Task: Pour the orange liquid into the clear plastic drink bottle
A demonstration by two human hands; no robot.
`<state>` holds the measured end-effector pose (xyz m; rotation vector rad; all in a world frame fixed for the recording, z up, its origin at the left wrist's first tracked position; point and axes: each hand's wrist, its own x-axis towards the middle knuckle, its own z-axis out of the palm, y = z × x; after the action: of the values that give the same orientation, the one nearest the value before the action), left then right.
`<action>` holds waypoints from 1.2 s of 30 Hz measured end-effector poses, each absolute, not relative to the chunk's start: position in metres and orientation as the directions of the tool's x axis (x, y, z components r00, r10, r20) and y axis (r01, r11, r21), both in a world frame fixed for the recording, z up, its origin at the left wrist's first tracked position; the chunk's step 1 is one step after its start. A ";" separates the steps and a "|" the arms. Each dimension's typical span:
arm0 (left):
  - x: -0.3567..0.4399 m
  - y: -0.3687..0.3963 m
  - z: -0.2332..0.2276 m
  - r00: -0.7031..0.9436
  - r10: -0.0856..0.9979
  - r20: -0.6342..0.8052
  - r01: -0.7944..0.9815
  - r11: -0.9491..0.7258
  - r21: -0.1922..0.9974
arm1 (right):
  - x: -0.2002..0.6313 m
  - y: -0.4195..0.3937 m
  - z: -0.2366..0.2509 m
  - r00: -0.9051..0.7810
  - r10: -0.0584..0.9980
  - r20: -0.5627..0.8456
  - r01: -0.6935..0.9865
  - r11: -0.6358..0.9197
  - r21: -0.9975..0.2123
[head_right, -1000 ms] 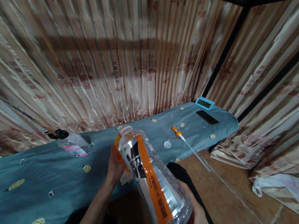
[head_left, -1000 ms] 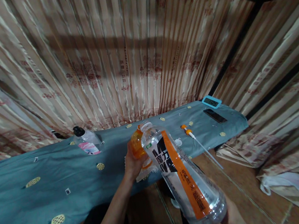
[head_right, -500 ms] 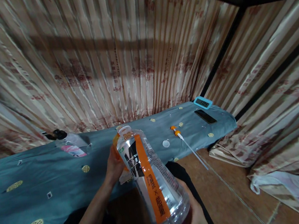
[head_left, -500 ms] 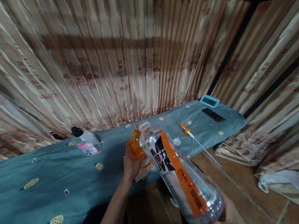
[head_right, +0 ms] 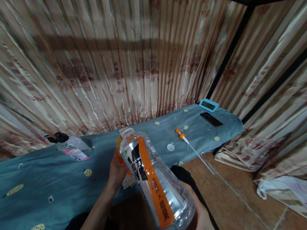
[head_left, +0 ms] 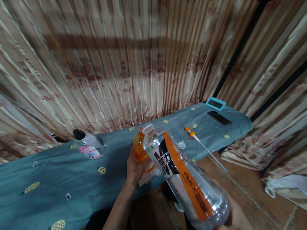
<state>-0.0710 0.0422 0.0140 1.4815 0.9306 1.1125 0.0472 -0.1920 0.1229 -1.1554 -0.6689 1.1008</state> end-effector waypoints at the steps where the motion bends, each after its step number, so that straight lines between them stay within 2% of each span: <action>1: -0.071 0.043 0.013 0.272 0.947 0.172 0.014 -0.183 0.983 | 0.047 -0.192 0.123 0.351 0.930 -0.111 -0.341 0.017 -0.940; 14: -0.072 0.044 0.011 0.275 0.949 0.152 0.027 -0.166 0.986 | 0.049 -0.193 0.124 0.293 0.949 -0.116 -0.349 -0.006 -0.937; 21: -0.072 0.043 0.012 0.285 0.944 0.163 -0.012 -0.167 0.986 | 0.050 -0.195 0.123 0.332 0.934 -0.135 -0.303 -0.030 -0.952; 30: -0.071 0.041 0.019 0.277 0.946 0.169 -0.021 -0.170 0.985 | 0.048 -0.195 0.123 0.323 0.939 -0.118 -0.330 -0.005 -0.944; 36: -0.072 0.040 0.019 0.287 0.944 0.164 -0.024 -0.164 0.986 | 0.050 -0.197 0.122 0.325 0.937 -0.131 -0.256 -0.046 -0.965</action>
<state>-0.0715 0.0402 0.0195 1.4540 0.9064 1.1047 0.0500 -0.1971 0.1220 -1.2341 -0.7325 1.1211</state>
